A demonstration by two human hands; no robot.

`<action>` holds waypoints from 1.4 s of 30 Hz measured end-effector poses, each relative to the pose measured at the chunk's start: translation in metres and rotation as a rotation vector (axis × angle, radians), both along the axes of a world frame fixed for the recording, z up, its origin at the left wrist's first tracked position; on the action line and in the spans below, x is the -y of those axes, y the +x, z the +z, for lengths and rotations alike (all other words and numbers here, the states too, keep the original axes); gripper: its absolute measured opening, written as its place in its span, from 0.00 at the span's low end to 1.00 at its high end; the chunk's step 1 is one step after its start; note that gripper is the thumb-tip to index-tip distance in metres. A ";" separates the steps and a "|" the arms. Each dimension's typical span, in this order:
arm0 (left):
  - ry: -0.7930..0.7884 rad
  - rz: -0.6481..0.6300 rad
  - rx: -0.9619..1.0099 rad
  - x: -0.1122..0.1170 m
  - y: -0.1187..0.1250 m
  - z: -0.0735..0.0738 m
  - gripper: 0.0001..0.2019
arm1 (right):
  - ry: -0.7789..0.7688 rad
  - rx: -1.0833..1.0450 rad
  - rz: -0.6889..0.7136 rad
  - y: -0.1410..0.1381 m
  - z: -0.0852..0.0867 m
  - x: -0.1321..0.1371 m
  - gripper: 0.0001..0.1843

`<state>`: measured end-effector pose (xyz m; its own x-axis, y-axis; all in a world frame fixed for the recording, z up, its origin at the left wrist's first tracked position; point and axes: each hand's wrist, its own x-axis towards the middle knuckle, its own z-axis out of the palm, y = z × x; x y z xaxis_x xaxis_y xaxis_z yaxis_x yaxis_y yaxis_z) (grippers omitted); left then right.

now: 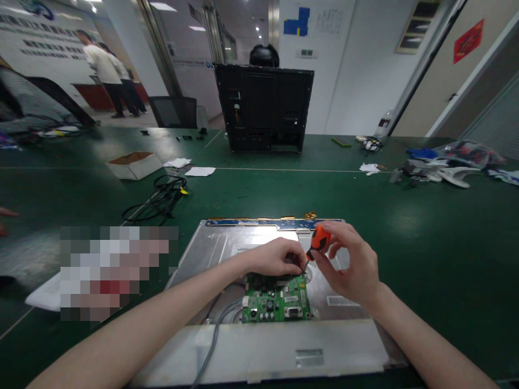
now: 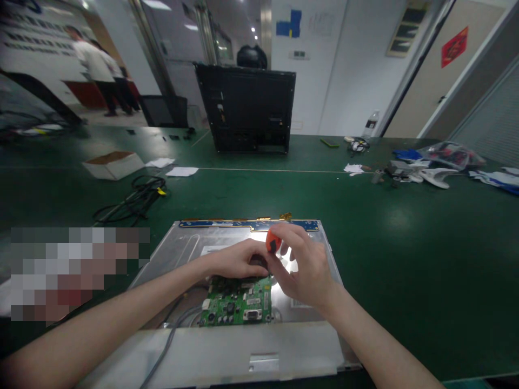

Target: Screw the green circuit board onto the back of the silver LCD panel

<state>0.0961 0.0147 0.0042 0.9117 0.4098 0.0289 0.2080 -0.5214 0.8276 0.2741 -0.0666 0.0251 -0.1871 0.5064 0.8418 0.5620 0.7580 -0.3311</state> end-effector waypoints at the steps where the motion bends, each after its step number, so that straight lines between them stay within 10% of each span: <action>1: -0.005 0.002 0.001 0.000 0.000 0.000 0.05 | 0.006 -0.019 0.009 0.000 -0.001 0.000 0.28; 42: -0.007 -0.012 0.005 0.000 -0.001 0.000 0.07 | 0.022 -0.060 0.011 0.001 0.002 0.000 0.29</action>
<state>0.0952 0.0146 0.0045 0.9163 0.3993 0.0310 0.1976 -0.5180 0.8322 0.2751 -0.0663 0.0275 -0.1418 0.4859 0.8624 0.5332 0.7715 -0.3471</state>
